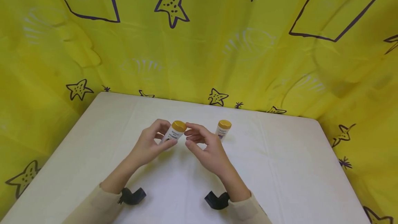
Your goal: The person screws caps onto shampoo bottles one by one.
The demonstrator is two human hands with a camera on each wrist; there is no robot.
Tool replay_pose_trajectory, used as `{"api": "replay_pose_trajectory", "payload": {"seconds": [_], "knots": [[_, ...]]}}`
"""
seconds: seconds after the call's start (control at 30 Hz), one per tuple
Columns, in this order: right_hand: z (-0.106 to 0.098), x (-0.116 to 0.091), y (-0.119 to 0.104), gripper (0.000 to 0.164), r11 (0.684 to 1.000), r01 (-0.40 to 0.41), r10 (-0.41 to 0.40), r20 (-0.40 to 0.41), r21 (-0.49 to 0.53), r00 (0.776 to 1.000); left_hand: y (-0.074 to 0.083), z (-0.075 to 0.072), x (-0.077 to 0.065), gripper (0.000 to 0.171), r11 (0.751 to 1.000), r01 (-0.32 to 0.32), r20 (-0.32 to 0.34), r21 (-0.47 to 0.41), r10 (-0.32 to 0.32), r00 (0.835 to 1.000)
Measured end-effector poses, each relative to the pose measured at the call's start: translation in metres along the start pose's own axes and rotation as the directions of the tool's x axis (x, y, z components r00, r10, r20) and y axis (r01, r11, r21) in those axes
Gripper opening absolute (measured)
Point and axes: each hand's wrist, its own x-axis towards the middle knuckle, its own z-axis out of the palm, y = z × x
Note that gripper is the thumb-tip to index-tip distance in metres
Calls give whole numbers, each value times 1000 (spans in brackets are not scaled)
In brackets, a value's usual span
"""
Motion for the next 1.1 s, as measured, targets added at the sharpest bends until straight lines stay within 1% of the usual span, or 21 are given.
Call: {"api": "replay_pose_trajectory", "payload": {"seconds": [0.13,0.27,0.37,0.43,0.5,0.63,0.73,0.87,0.97,1.1], "knots": [[3,-1,0,53,999,-51,52,76,-4,996,-6,0,1,40,999,27,-9,-21,-28,1000],[7,-2,4,56,997,-74,72,153,3,986,-9,0,2,38,996,71,-8,-61,-71,997],[12,-2,9,58,994,-94,82,196,52,977,-12,-1,2,37,988,115,0,-100,-116,993],[16,-3,13,61,988,-125,101,228,94,969,-14,-1,2,37,982,145,1,-119,-146,989],[20,-3,16,65,980,-152,115,259,131,959,-18,-2,2,37,976,161,-3,-146,-163,987],[25,-4,22,70,968,-190,128,326,167,937,-25,-3,2,37,968,165,-1,-188,-169,986],[27,-5,25,73,967,-200,131,361,160,923,-30,-3,2,38,966,168,11,-199,-169,985],[28,-4,27,77,966,-213,140,401,144,905,-34,-3,1,40,959,188,19,-211,-189,982],[28,-4,28,79,967,-215,140,417,138,898,-37,-2,1,41,956,199,20,-217,-199,980],[29,-4,29,79,969,-212,141,422,126,896,-42,-2,2,42,954,212,33,-213,-210,977]]}}
